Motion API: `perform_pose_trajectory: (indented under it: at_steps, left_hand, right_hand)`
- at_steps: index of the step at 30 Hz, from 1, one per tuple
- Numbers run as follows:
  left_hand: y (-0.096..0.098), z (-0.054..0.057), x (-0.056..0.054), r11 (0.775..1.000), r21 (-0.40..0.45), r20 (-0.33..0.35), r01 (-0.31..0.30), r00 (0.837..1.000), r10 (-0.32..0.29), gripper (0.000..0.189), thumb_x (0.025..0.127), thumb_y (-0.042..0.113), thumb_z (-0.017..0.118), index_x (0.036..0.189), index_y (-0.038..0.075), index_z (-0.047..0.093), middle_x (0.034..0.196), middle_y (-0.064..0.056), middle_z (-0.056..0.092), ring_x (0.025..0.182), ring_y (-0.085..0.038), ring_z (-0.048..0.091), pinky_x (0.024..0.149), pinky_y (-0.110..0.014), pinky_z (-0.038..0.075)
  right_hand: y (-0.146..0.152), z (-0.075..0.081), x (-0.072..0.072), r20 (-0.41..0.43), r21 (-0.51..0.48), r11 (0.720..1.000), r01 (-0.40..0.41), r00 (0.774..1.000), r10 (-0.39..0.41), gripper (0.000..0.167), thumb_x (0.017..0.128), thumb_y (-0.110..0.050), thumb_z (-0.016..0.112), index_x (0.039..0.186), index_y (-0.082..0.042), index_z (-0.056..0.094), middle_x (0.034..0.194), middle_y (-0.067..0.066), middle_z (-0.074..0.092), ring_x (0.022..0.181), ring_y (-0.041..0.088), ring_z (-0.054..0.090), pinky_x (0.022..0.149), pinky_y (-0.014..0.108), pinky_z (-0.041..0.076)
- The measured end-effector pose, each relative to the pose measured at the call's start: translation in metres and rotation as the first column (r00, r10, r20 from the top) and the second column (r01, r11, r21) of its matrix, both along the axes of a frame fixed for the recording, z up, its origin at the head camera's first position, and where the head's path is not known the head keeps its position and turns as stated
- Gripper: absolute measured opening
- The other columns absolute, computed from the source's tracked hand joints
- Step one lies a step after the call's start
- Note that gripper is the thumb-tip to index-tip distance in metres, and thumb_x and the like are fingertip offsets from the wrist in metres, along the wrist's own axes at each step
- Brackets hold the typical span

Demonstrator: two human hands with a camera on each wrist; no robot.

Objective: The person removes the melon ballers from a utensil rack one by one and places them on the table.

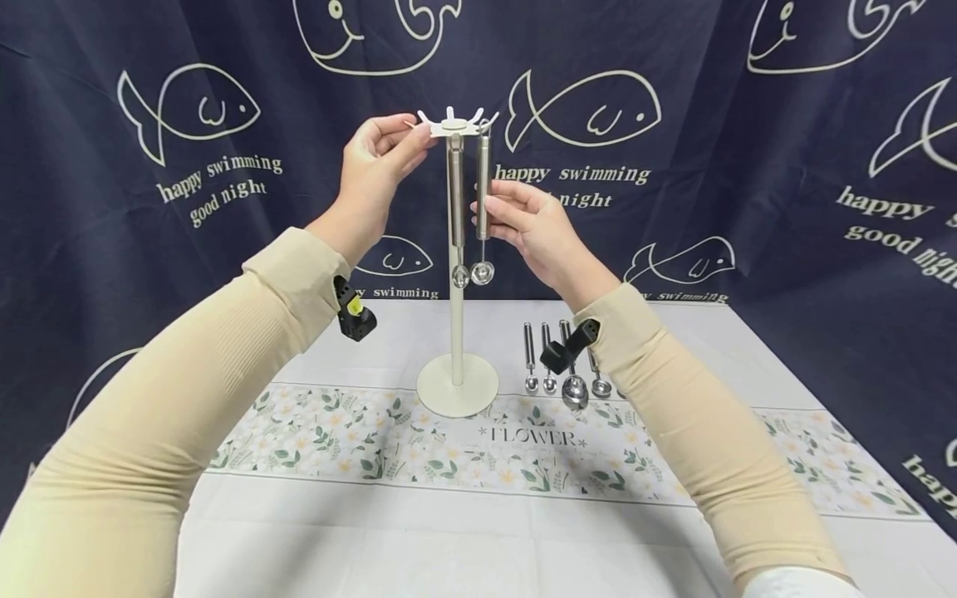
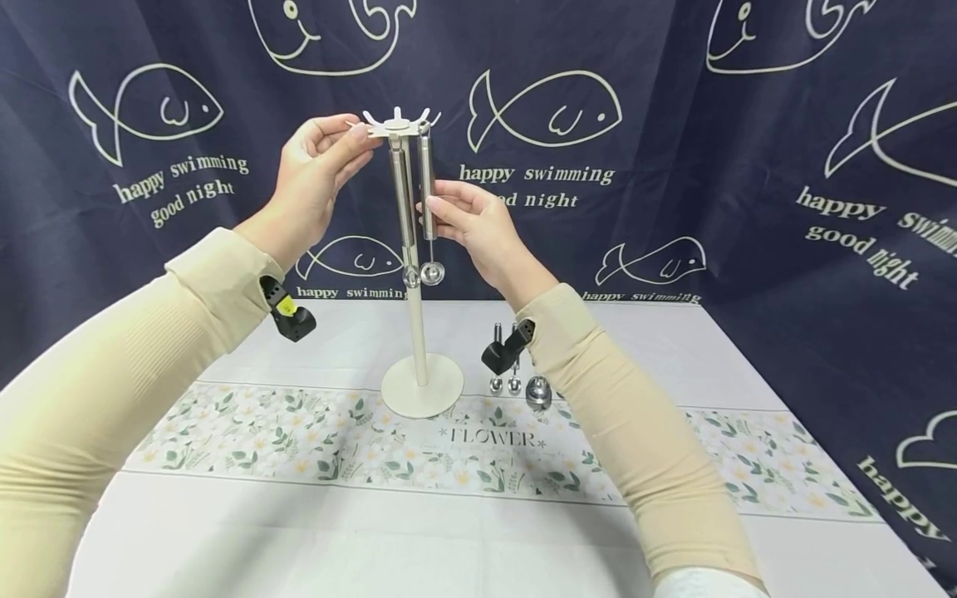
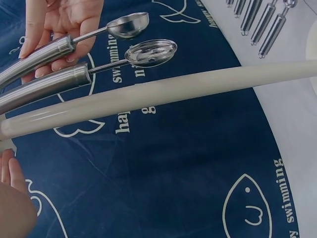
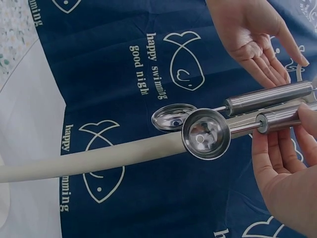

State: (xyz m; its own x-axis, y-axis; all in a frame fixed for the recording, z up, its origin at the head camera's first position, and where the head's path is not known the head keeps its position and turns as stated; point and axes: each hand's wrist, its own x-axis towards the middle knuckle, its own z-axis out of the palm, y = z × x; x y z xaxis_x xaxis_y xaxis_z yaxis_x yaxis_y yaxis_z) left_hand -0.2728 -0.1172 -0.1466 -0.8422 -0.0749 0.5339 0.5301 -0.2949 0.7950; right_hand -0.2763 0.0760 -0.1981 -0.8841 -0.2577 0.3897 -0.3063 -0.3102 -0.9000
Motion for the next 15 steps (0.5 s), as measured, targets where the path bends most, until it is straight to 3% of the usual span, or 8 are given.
perform_pose_trajectory:
  at_steps: [7,15]
  left_hand:
    - [0.0,0.001,0.003,1.0,0.007,0.02,0.013,1.0,-0.013,0.03,0.088,0.0,0.068,0.116,-0.004,0.058,0.092,-0.005,0.068,0.099,-0.022,0.069,0.101,-0.029,0.052]
    - [-0.003,0.003,0.003,0.999,0.014,0.055,0.049,0.997,-0.049,0.031,0.088,0.001,0.068,0.118,-0.004,0.06,0.106,-0.01,0.069,0.108,-0.026,0.067,0.103,-0.029,0.05]
  right_hand:
    - [0.004,0.0,0.002,-0.004,-0.021,1.0,0.009,1.0,-0.009,0.023,0.094,0.001,0.059,0.118,0.002,0.06,0.094,0.004,0.07,0.09,0.019,0.068,0.086,0.028,0.057]
    - [0.012,-0.001,0.003,-0.009,-0.045,0.999,0.004,1.0,-0.004,0.024,0.095,0.001,0.058,0.118,0.003,0.059,0.095,0.006,0.07,0.092,0.021,0.067,0.088,0.029,0.057]
